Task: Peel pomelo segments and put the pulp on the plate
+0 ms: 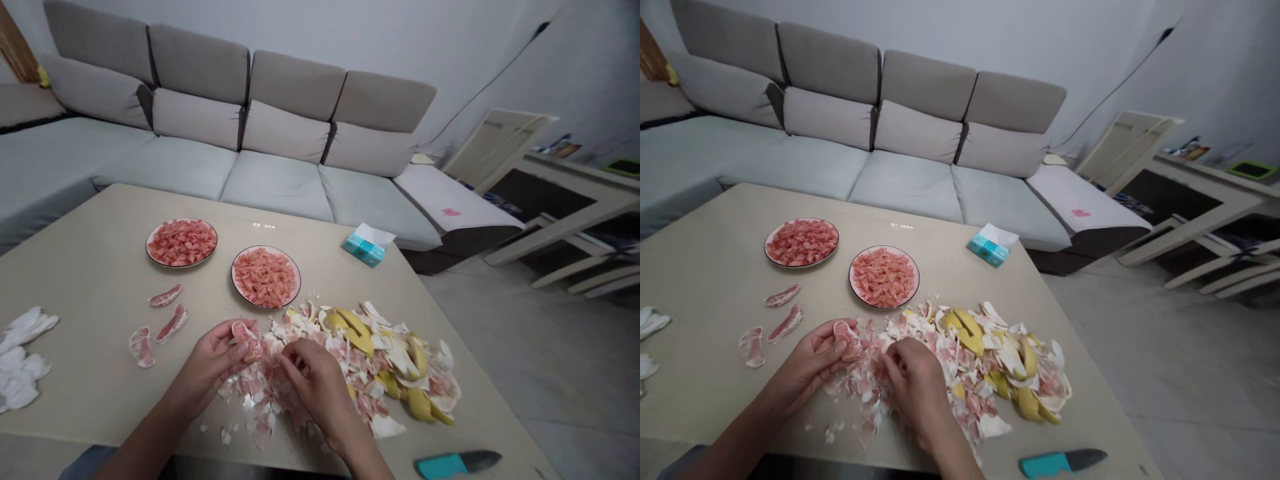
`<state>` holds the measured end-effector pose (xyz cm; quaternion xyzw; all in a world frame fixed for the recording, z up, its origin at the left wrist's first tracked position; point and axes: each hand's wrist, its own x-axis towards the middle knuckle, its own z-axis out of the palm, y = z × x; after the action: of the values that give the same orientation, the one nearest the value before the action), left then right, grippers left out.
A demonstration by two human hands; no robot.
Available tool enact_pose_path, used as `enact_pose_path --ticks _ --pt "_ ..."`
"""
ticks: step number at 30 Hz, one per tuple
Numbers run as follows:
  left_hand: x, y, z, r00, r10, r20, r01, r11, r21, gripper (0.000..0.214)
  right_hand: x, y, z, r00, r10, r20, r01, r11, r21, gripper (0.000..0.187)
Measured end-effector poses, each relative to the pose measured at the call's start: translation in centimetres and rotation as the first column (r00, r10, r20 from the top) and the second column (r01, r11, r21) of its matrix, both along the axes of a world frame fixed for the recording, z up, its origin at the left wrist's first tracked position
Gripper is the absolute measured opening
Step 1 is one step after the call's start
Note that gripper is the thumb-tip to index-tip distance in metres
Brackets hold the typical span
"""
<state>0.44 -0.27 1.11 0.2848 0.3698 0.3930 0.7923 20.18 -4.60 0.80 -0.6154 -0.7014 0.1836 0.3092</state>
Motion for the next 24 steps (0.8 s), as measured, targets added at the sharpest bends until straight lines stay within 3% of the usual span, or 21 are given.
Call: enact_pose_path --ticks 4,6,9,11,14,17,21,24 --pt "0.0 0.0 -0.5 0.999 -0.007 0.039 0.006 0.999 0.039 0.031 -0.3 -0.3 0.4 0.994 0.072 -0.082 -0.057 0.985 0.164 0.028" --pt "0.0 0.0 -0.8 0.998 0.002 0.061 -0.006 0.998 0.066 0.027 -0.8 -0.5 0.2 0.992 0.069 -0.102 -0.047 0.978 0.202 0.027" --pt "0.2 -0.2 -1.0 0.997 0.004 0.083 -0.011 0.996 0.089 0.025 -1.8 -0.7 -0.2 0.992 0.086 -0.097 -0.06 0.967 0.248 0.043" --pt "0.4 -0.4 -1.0 0.996 -0.014 0.091 0.006 0.996 0.088 0.024 -2.4 -0.7 -0.3 0.99 0.109 -0.09 -0.083 0.964 0.252 0.039" --pt "0.7 -0.5 -0.9 0.991 -0.037 0.129 0.028 0.997 0.07 0.019 -3.0 -0.6 -0.2 0.981 0.103 -0.162 -0.069 0.977 0.203 0.021" --pt "0.8 -0.1 -1.0 0.971 -0.04 0.236 0.041 0.999 0.0 0.026 -3.0 -0.2 0.1 0.946 -0.017 -0.323 0.061 0.99 0.127 0.009" --pt "0.2 0.4 -1.6 0.939 -0.018 0.344 0.074 0.986 -0.149 0.04 -1.9 0.4 -0.1 0.829 -0.215 -0.517 0.234 0.972 -0.029 0.016" --pt "0.0 1.1 -1.7 0.931 0.008 0.364 0.051 0.987 -0.153 0.039 -1.2 0.7 -0.4 0.752 -0.297 -0.588 0.284 0.952 -0.118 0.025"
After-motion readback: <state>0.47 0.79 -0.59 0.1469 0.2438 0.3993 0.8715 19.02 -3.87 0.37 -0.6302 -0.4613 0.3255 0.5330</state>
